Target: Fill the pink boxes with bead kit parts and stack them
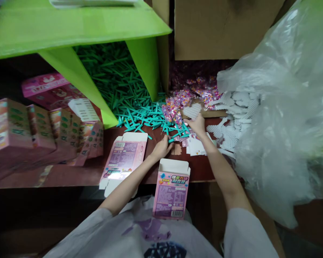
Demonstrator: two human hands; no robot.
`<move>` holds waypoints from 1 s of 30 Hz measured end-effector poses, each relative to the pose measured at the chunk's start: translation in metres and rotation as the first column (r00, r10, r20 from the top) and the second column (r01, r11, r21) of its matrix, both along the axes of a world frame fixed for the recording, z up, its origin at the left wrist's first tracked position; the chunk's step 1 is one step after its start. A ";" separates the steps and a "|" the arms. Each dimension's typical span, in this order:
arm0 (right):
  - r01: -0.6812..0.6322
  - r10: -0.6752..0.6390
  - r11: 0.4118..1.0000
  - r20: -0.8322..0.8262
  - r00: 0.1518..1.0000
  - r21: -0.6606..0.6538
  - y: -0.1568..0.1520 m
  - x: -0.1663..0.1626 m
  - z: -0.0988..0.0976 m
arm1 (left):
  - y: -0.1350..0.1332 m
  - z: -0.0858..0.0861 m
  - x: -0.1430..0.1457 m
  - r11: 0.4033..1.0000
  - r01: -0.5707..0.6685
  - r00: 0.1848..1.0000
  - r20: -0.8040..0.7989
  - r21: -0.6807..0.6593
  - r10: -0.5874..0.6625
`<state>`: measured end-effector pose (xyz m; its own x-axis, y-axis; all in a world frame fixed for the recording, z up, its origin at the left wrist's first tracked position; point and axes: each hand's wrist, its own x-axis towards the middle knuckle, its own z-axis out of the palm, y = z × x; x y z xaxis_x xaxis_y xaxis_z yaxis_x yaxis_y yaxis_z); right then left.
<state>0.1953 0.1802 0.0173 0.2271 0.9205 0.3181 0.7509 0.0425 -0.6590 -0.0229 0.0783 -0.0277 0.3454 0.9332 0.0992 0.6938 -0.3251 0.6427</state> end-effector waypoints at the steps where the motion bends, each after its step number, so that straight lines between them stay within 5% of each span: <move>1: -0.050 0.048 0.997 -0.035 0.998 -0.057 0.010 -0.017 -0.004 | 0.003 -0.002 0.001 1.000 -0.013 1.000 -0.020 0.004 0.013; 5: -0.184 0.174 0.958 -0.064 0.983 -0.220 0.035 -0.048 -0.009 | 0.016 -0.008 0.002 0.990 -0.135 0.988 -0.074 0.041 0.138; 8: -0.120 0.126 0.962 0.010 0.992 -0.244 0.034 -0.038 0.001 | 0.018 -0.011 0.006 0.975 -0.210 0.976 -0.042 0.074 0.213; 13: 0.071 -0.068 0.996 0.060 0.996 -0.051 0.007 -0.006 0.020 | 0.017 -0.012 0.019 0.959 -0.282 0.959 0.017 0.027 0.282; 19: 0.124 -0.111 0.984 -0.102 0.989 0.127 -0.029 0.014 0.029 | 0.029 -0.007 0.019 0.926 -0.376 0.926 -0.031 -0.005 0.376; 30: 0.126 -0.092 0.976 -0.191 0.977 0.175 -0.073 0.009 0.035 | 0.027 -0.019 -0.026 0.906 -0.424 0.904 0.059 -0.002 0.424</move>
